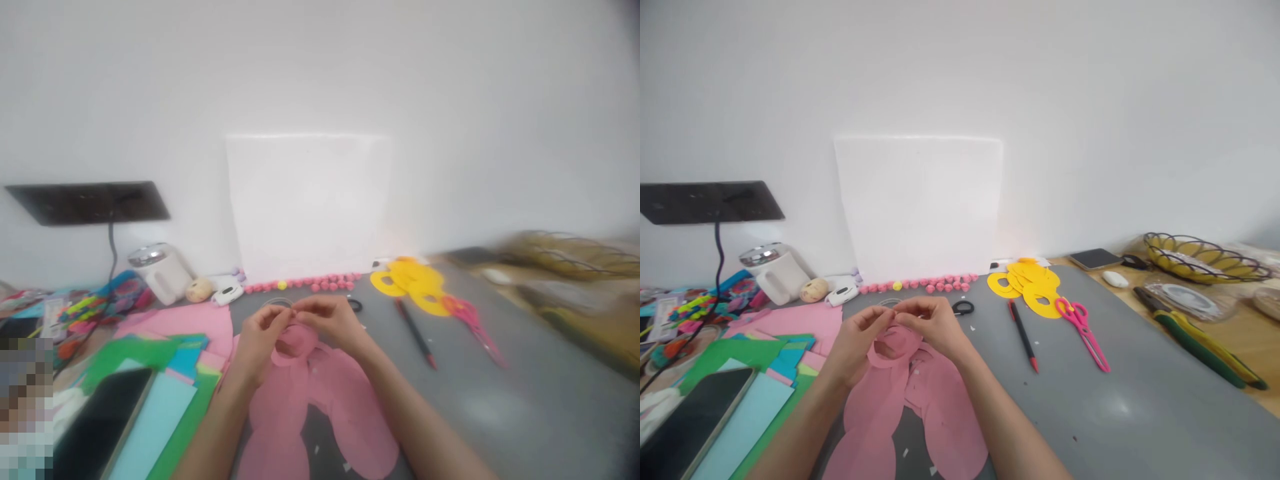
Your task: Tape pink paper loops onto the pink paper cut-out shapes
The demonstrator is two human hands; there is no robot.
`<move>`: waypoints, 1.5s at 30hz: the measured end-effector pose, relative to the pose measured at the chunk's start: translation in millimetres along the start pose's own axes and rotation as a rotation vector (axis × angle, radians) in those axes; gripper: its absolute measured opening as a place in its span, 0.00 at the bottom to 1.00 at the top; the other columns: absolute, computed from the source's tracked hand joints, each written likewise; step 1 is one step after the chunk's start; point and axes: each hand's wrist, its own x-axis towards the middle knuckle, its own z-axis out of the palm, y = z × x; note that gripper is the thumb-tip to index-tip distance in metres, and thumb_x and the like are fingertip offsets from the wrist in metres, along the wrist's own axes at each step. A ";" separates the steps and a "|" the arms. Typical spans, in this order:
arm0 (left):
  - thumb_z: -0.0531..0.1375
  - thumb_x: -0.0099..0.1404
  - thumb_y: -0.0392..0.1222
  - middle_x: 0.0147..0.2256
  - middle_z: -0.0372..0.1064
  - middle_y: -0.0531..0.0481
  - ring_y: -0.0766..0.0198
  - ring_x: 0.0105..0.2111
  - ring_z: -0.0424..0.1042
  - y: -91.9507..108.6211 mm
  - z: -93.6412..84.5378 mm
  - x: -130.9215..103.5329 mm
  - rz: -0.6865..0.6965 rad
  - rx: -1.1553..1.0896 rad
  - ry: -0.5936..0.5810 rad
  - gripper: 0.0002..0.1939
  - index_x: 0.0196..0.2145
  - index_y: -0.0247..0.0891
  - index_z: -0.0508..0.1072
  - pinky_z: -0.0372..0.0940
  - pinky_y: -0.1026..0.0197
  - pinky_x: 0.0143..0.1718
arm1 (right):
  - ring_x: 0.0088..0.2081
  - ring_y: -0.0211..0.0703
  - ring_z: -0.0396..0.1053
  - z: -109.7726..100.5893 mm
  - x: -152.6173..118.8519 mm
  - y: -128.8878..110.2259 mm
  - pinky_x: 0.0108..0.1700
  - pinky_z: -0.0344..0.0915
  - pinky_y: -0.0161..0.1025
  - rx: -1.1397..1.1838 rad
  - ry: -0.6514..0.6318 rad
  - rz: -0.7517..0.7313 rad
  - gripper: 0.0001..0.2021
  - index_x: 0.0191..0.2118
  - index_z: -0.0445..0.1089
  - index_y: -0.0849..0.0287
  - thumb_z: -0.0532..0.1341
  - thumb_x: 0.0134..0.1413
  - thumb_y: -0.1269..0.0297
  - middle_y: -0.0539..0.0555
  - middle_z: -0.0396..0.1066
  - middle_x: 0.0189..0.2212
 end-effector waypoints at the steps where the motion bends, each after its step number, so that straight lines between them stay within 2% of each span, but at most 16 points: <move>1: 0.65 0.49 0.50 0.29 0.66 0.51 0.66 0.23 0.65 0.0 0.1 -0.2 -0.004 0.006 -0.004 0.15 0.28 0.35 0.73 0.66 0.64 0.16 | 0.34 0.42 0.73 0.2 0.3 0.3 0.37 0.69 0.39 -0.005 0.004 0.005 0.08 0.33 0.76 0.58 0.65 0.45 0.61 0.53 0.76 0.31; 11: 0.66 0.47 0.49 0.26 0.66 0.53 0.67 0.21 0.64 5.6 3.4 -3.3 -0.024 -0.008 0.003 0.14 0.26 0.35 0.74 0.65 0.64 0.16 | 0.32 0.41 0.73 0.5 -0.1 -1.9 0.35 0.69 0.38 -0.041 0.031 0.020 0.08 0.30 0.75 0.59 0.65 0.42 0.61 0.53 0.75 0.29; 15: 0.65 0.48 0.48 0.25 0.64 0.53 0.67 0.23 0.64 3.8 2.7 -2.8 0.005 -0.008 0.004 0.13 0.26 0.35 0.73 0.65 0.66 0.18 | 0.31 0.40 0.72 0.4 0.0 0.1 0.33 0.68 0.36 -0.028 0.099 0.064 0.11 0.30 0.74 0.60 0.67 0.41 0.59 0.53 0.75 0.28; 21: 0.64 0.51 0.49 0.30 0.67 0.50 0.65 0.27 0.65 1.3 1.3 -2.1 0.046 0.025 -0.013 0.13 0.29 0.35 0.74 0.64 0.68 0.19 | 0.30 0.39 0.71 -0.3 -0.7 -6.0 0.33 0.67 0.36 -0.048 0.135 0.099 0.09 0.28 0.75 0.60 0.65 0.42 0.60 0.52 0.75 0.27; 26: 0.65 0.50 0.50 0.29 0.68 0.49 0.63 0.28 0.66 3.3 2.4 -2.9 0.034 0.023 0.003 0.15 0.28 0.35 0.74 0.64 0.67 0.20 | 0.30 0.41 0.71 -0.3 -0.1 -7.9 0.34 0.68 0.37 -0.029 0.183 0.087 0.06 0.26 0.75 0.60 0.65 0.40 0.63 0.52 0.75 0.26; 35: 0.65 0.49 0.49 0.30 0.71 0.47 0.64 0.27 0.68 2.0 0.2 -1.4 0.059 0.036 0.025 0.14 0.27 0.34 0.75 0.63 0.66 0.25 | 0.33 0.45 0.74 -0.2 -0.1 -6.5 0.37 0.71 0.41 0.032 0.189 0.108 0.07 0.28 0.75 0.58 0.66 0.40 0.62 0.53 0.77 0.28; 45: 0.65 0.50 0.50 0.31 0.70 0.47 0.63 0.29 0.68 3.8 2.1 -2.4 0.030 0.022 0.017 0.14 0.28 0.34 0.75 0.62 0.68 0.21 | 0.35 0.47 0.75 -2.3 -1.0 -6.3 0.42 0.71 0.45 0.158 0.166 0.165 0.13 0.32 0.74 0.60 0.68 0.38 0.59 0.56 0.77 0.30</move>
